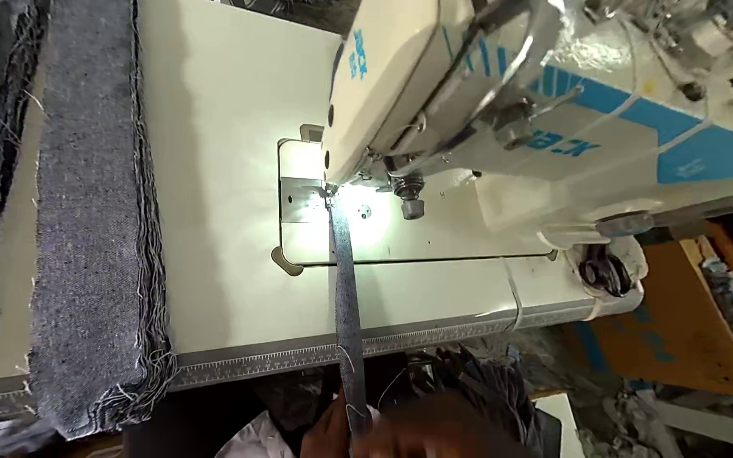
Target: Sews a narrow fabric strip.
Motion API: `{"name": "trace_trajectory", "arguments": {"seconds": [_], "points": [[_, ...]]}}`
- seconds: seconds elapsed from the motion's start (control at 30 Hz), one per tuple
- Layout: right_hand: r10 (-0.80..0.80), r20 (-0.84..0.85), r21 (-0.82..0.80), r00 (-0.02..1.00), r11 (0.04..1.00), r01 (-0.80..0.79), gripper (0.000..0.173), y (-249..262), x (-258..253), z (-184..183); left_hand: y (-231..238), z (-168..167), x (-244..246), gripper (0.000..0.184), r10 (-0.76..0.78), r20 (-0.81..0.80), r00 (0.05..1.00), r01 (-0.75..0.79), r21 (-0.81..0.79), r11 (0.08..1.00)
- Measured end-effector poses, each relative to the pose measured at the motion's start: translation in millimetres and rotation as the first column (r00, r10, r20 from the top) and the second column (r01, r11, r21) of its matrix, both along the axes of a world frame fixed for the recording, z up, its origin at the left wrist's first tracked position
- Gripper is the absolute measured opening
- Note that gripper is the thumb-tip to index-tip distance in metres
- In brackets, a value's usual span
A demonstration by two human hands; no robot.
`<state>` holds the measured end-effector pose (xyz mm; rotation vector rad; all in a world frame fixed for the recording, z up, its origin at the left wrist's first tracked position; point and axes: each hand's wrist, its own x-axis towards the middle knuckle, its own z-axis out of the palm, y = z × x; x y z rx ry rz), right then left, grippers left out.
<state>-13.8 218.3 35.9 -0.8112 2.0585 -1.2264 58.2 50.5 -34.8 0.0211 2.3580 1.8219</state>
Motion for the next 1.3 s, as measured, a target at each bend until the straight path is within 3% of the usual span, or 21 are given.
{"name": "trace_trajectory", "arguments": {"seconds": [0.1, 0.2, 0.43, 0.67, 0.9, 1.2, 1.3], "points": [[-0.357, -0.392, 0.173, 0.848, 0.876, 0.449, 0.027, -35.1, -42.4, -26.2, 10.1, 8.3, 5.9, 0.048, -0.019, -0.007, 1.0, 0.017, -0.213, 0.977], [-0.411, -0.459, 0.319, 0.787, 0.751, 0.578, 0.05, -64.6, -60.0, -38.9, 15.1, 8.8, 8.3, 0.053, -0.013, -0.015, 1.0, 0.007, -0.348, 0.937], [-0.197, -0.702, 0.369, 0.685, 0.721, 0.586, 0.055, -64.1, -30.7, -61.9, 20.4, 4.1, 4.7, 0.04, -0.011, -0.056, 0.998, -0.019, -0.515, 0.857], [-0.103, -0.656, 0.489, 0.747, 0.696, 0.526, 0.065, -72.0, -57.0, -51.1, 20.1, -2.8, -8.8, 0.046, -0.011, -0.105, 0.994, -0.036, -0.433, 0.901], [-0.076, -0.676, 0.496, 0.733, 0.687, 0.53, 0.063, -73.7, -63.9, -50.6, 20.8, -7.3, -14.7, 0.042, 0.034, -0.13, 0.991, -0.077, -0.345, 0.935], [-0.117, -0.646, 0.459, 0.754, 0.73, 0.507, 0.06, -65.2, -61.0, -52.9, 21.7, 0.9, -14.4, 0.05, -0.015, -0.112, 0.994, -0.041, -0.477, 0.878], [-0.093, -0.645, 0.478, 0.759, 0.725, 0.495, 0.062, -64.5, -58.2, -51.6, 21.2, 1.8, -14.5, 0.044, -0.034, -0.147, 0.989, -0.065, -0.618, 0.783]]}}
